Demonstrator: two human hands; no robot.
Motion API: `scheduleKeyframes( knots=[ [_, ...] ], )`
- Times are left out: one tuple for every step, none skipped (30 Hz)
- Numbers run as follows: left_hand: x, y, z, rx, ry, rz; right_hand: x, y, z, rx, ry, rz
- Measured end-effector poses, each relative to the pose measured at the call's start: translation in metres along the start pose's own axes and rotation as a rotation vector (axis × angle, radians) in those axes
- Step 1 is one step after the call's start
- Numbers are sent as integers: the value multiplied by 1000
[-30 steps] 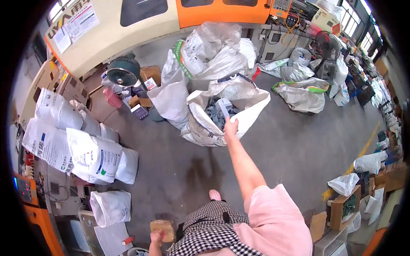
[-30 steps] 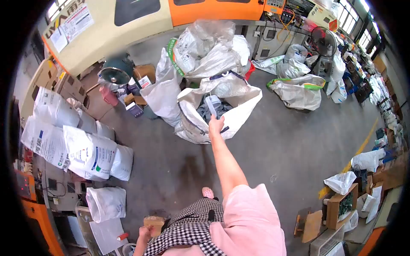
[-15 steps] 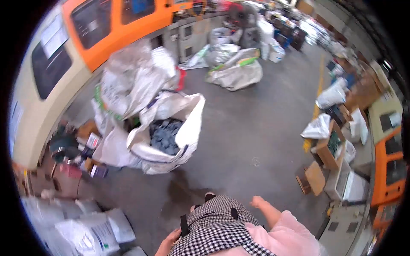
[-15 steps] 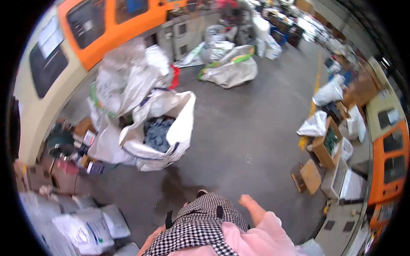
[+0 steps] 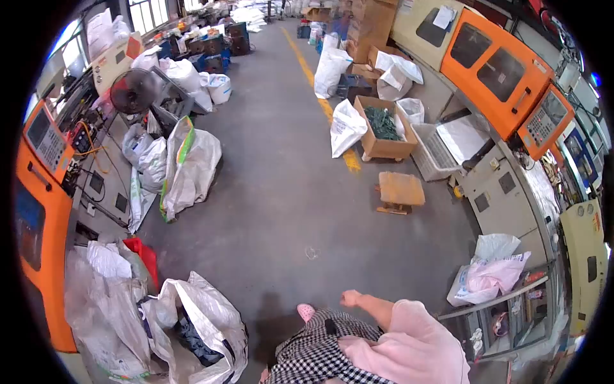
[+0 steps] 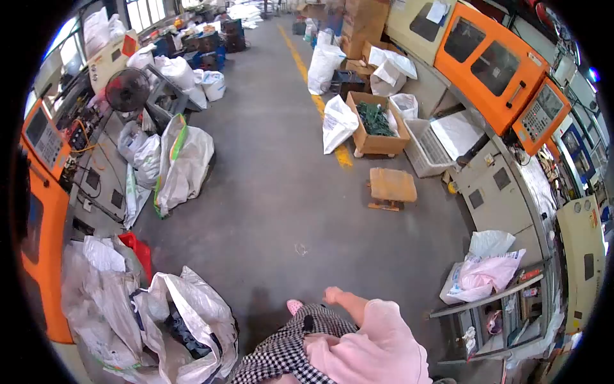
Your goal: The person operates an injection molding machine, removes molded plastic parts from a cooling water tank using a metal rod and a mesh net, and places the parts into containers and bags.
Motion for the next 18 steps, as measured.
scheduleKeyframes(
  knots=[
    [-6, 10, 5, 41, 43, -8, -10, 6, 1, 0, 3, -15],
    [-10, 18, 10, 86, 90, -13, -26, 19, 2, 64, 9, 47],
    [-16, 24, 10, 139, 147, -15, -39, 39, -10, 92, -3, 98],
    [-19, 30, 9, 212, 223, -20, -52, 46, -27, 95, 14, 132],
    [-19, 34, 9, 285, 311, -22, -74, 54, -40, 72, 24, 160],
    [-17, 36, 8, 306, 383, -33, -59, 84, -44, -106, 1, 218],
    [-19, 43, 8, 298, 433, -54, -70, 95, -62, -178, -19, 250],
    [-18, 47, 6, 254, 439, -110, -82, 92, -85, -106, 45, 233],
    [-18, 53, 5, 210, 446, -165, -84, 99, -106, -159, 45, 221],
    [-37, 52, 16, 137, 412, -155, -86, 103, -123, -174, 60, 226],
    [-48, 52, 15, 111, 375, -128, -87, 104, -149, -218, 33, 215],
    [-57, 57, 14, 111, 342, -117, -89, 103, -176, -226, -9, 200],
    [-69, 67, 7, 114, 313, -110, -88, 110, -203, -227, -49, 187],
    [-74, 75, 13, 67, 298, -99, -93, 136, -218, -262, -54, 152],
    [-81, 94, -2, 51, 224, -31, -86, 155, -249, -311, -106, 130],
    [-101, 101, 3, 34, 151, 49, -97, 169, -278, -370, -154, 114],
    [-117, 110, 1, 2, 126, -2, -107, 187, -311, -396, -182, 106],
    [-133, 118, -4, -41, 57, 45, -114, 198, -345, -435, -252, 57]
  ],
)
Point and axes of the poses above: each hand's wrist, its own y-axis towards the middle knuckle, its own x-axis out of the palm, z = x × y, the point moved 5 cm from there along y, towards the middle knuckle, and after that the axes turned 14 degrees about z, right-handed, at the moved point
